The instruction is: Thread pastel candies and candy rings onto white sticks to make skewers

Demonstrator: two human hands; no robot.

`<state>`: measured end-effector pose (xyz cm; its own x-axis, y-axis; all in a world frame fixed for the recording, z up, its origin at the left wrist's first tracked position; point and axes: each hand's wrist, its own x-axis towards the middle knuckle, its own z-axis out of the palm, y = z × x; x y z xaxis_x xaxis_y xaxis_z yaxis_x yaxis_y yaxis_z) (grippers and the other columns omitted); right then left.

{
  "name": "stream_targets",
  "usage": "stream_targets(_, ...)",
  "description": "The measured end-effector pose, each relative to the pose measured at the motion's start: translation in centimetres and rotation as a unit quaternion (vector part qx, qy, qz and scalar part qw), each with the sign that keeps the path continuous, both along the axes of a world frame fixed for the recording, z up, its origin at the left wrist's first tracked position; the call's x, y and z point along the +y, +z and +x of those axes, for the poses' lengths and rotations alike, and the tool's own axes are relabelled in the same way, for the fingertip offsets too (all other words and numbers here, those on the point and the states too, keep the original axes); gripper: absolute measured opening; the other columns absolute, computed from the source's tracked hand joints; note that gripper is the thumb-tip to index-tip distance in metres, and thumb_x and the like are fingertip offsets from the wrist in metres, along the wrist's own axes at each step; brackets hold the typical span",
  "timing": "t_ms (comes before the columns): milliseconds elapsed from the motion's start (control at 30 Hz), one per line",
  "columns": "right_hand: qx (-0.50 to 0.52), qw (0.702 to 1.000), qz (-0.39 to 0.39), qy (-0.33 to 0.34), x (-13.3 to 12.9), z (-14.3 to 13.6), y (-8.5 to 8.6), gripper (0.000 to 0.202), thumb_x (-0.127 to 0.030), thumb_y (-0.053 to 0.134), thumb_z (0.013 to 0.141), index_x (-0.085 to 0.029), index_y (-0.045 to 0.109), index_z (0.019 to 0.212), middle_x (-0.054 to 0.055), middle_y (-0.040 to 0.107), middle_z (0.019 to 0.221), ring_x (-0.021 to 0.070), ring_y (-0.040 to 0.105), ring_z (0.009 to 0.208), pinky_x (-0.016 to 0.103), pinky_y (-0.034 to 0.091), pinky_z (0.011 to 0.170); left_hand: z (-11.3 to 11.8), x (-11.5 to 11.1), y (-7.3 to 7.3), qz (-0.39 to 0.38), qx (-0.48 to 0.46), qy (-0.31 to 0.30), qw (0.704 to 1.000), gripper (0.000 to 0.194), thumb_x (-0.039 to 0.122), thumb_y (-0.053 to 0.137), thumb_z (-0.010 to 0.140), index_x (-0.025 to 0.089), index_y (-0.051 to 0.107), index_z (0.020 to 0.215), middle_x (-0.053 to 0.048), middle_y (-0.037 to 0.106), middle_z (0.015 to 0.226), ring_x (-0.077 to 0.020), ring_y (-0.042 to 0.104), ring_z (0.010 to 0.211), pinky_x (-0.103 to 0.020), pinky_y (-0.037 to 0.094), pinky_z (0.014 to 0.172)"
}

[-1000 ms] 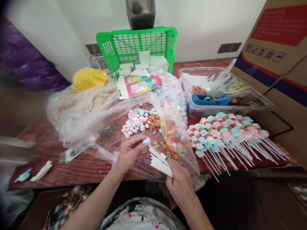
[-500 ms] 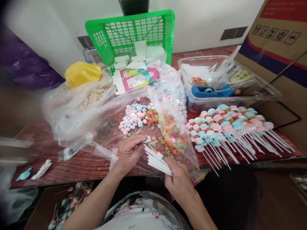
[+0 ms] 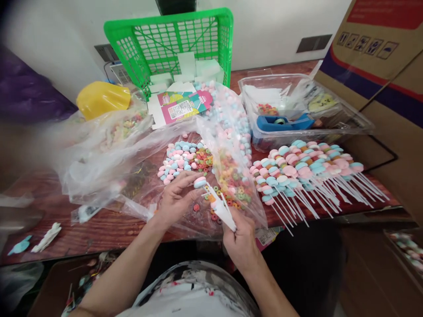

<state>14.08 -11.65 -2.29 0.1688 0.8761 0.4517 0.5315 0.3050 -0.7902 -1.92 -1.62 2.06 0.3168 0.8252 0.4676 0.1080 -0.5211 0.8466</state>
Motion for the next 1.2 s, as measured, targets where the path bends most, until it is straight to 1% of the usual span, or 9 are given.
stream_targets(100, 0.01, 1.0, 0.01, -0.021, 0.0, 0.5, 0.0, 0.014, -0.013, 0.053, 0.085, -0.019, 0.066, 0.085, 0.0, 0.064, 0.065, 0.0165, 0.062, 0.061, 0.026, 0.051, 0.06, 0.8, -0.2, 0.0, -0.003, 0.022, -0.036, 0.999, 0.037, 0.021, 0.064, 0.084, 0.021, 0.062, 0.122, -0.009, 0.066, 0.118, -0.0209, 0.062, 0.108, -0.036, 0.051, 0.094)
stream_targets(300, 0.029, 0.999, 0.015, -0.035, -0.6, 0.4, -0.4, 0.016, -0.017, 0.053, 0.086, -0.018, 0.069, 0.089, 0.002, 0.068, 0.069, 0.0192, 0.066, 0.067, 0.029, 0.053, 0.065, 2.3, -2.7, -0.7, 0.095, 0.097, -0.029, 0.99, 0.039, 0.022, 0.058, 0.088, 0.018, 0.056, 0.126, -0.013, 0.064, 0.124, -0.0231, 0.059, 0.116, -0.039, 0.049, 0.099)
stream_targets(467, 0.014, 0.999, 0.016, -0.046, -0.5, 0.9, -0.7, 0.017, -0.016, 0.052, 0.085, -0.018, 0.069, 0.089, 0.003, 0.068, 0.069, 0.0172, 0.063, 0.059, 0.026, 0.051, 0.057, 2.9, -4.2, -0.9, 0.037, 0.106, -0.099, 0.989, 0.036, 0.025, 0.053, 0.091, 0.016, 0.057, 0.125, -0.013, 0.067, 0.118, -0.0211, 0.063, 0.109, -0.035, 0.051, 0.094)
stream_targets(600, 0.017, 0.994, -0.003, -0.105, -0.1, 2.1, -1.1, 0.015, -0.023, 0.056, 0.085, -0.016, 0.07, 0.082, 0.001, 0.065, 0.06, 0.0169, 0.06, 0.053, 0.027, 0.05, 0.054, 1.7, -2.1, -1.1, -0.008, 0.145, -0.034, 0.989, 0.034, 0.025, 0.044, 0.095, 0.021, 0.057, 0.126, -0.008, 0.068, 0.116, -0.0199, 0.064, 0.106, -0.035, 0.051, 0.093)
stream_targets(667, 0.044, 0.988, -0.01, -0.15, 0.0, 2.9, -1.3, 0.018, -0.027, 0.058, 0.085, -0.014, 0.071, 0.086, 0.002, 0.065, 0.06, 0.0169, 0.06, 0.053, 0.026, 0.05, 0.054, 0.9, 0.0, -1.3, 0.025, 0.211, 0.022, 0.977, 0.031, 0.019, 0.041, 0.094, 0.02, 0.064, 0.115, -0.008, 0.07, 0.104, -0.0209, 0.064, 0.099, -0.037, 0.05, 0.09)
stream_targets(767, 0.054, 0.983, -0.006, -0.176, -0.1, 3.5, -1.7, 0.022, -0.029, 0.059, 0.085, -0.012, 0.071, 0.093, 0.004, 0.069, 0.068, 0.0185, 0.063, 0.059, 0.026, 0.051, 0.056, 0.3, 2.7, -1.6, 0.082, 0.405, -0.031, 0.91, 0.021, 0.008, 0.051, 0.082, 0.015, 0.07, 0.085, -0.01, 0.067, 0.087, -0.0238, 0.061, 0.088, -0.036, 0.05, 0.078)
stream_targets(833, 0.04, 0.985, -0.007, -0.165, -0.2, 3.6, -2.0, 0.022, -0.028, 0.059, 0.085, -0.012, 0.071, 0.094, 0.005, 0.07, 0.07, 0.0183, 0.064, 0.059, 0.027, 0.051, 0.057, 0.3, 3.7, -1.7, 0.099, 0.481, -0.049, 0.87, 0.019, 0.004, 0.052, 0.076, 0.015, 0.067, 0.071, -0.01, 0.063, 0.081, -0.0235, 0.059, 0.083, -0.034, 0.048, 0.073)
stream_targets(1033, -0.007, 0.991, -0.011, -0.137, -0.5, 3.3, -1.9, 0.017, -0.024, 0.056, 0.085, -0.015, 0.07, 0.088, -0.001, 0.059, 0.054, 0.0141, 0.055, 0.046, 0.025, 0.047, 0.046, 2.1, 3.7, -1.6, 0.104, 0.444, -0.054, 0.888, 0.018, 0.012, 0.05, 0.084, 0.016, 0.066, 0.077, -0.008, 0.064, 0.084, -0.0198, 0.058, 0.082, -0.032, 0.046, 0.076)
stream_targets(1200, -0.049, 0.99, 0.034, -0.127, -0.2, 3.3, -1.4, 0.02, -0.019, 0.055, 0.082, -0.014, 0.068, 0.095, 0.005, 0.07, 0.07, 0.0148, 0.059, 0.05, 0.026, 0.05, 0.05, 3.0, 3.2, -1.6, 0.14, 0.48, -0.117, 0.858, 0.019, 0.005, 0.05, 0.078, 0.014, 0.067, 0.081, -0.011, 0.065, 0.091, -0.0228, 0.058, 0.091, -0.034, 0.046, 0.081)
